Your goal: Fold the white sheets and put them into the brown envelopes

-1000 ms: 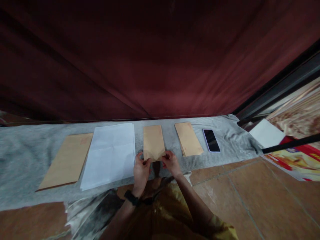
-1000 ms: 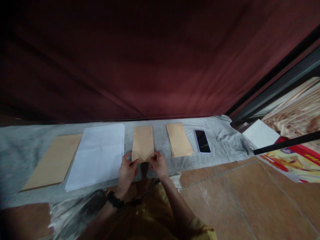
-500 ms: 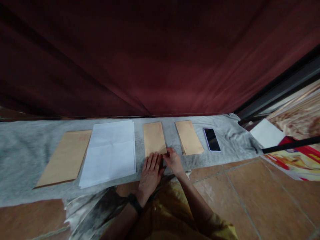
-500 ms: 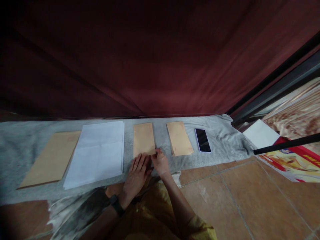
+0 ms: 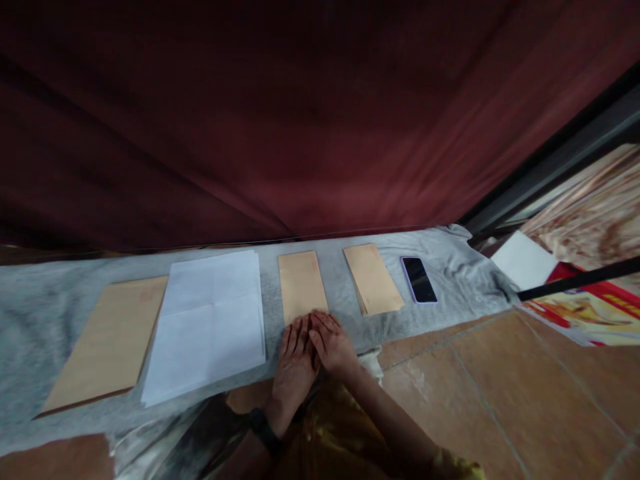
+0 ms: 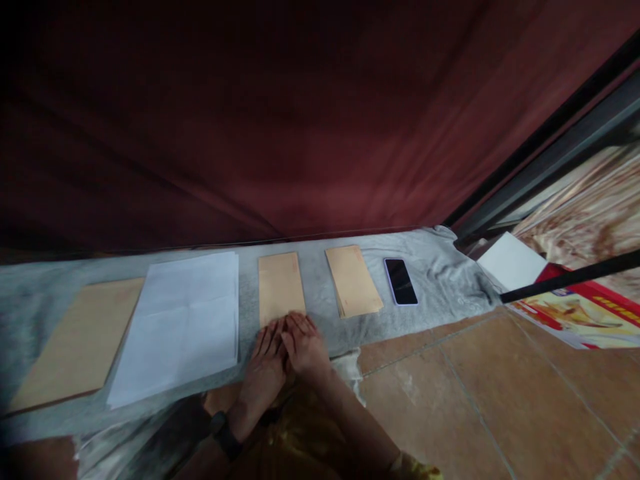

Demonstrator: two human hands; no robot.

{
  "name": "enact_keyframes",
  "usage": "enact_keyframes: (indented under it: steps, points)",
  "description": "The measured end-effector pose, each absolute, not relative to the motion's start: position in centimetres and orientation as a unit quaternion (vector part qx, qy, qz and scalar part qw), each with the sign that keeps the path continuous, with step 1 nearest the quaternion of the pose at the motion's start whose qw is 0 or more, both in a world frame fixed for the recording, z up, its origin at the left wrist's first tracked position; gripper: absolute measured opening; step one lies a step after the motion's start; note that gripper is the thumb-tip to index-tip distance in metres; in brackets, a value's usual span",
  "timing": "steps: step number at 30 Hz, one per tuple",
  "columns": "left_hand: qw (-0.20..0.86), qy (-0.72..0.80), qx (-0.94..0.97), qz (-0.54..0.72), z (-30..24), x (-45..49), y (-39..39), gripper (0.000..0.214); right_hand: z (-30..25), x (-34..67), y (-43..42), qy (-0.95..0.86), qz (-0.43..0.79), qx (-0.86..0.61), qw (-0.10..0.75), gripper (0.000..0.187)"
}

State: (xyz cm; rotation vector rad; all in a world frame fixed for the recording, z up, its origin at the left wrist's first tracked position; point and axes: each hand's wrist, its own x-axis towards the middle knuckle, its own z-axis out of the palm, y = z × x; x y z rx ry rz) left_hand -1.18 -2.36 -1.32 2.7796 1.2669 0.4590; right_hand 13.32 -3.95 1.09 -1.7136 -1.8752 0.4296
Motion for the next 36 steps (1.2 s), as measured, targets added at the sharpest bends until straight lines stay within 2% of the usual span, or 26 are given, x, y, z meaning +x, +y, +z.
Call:
enact_keyframes:
  steps: [7,12,18,27,36]
  points:
    - [0.01,0.41,0.9,0.148,-1.3,-1.3,-2.8,0.064,-0.9,13.7,-5.8,-0.729,0.072,-0.651,0.2,0.058]
    - [0.009,0.422,0.893,0.155,-1.6,-2.1,-3.5,0.07,-1.0,15.0,-6.6,-0.744,0.041,-0.643,0.175,0.065]
    - [0.007,0.446,0.881,0.159,-1.9,-2.8,-4.2,0.074,-0.8,15.8,-7.4,-0.734,0.041,-0.654,0.18,0.067]
    - [-0.002,0.457,0.881,0.127,-0.6,-2.4,-3.8,0.063,-0.1,15.6,-6.7,-0.714,0.064,-0.67,0.196,0.056]
    - [-0.015,0.444,0.887,0.125,-0.4,-2.6,-3.5,0.055,0.3,13.3,-4.5,-0.743,0.076,-0.62,0.24,0.056]
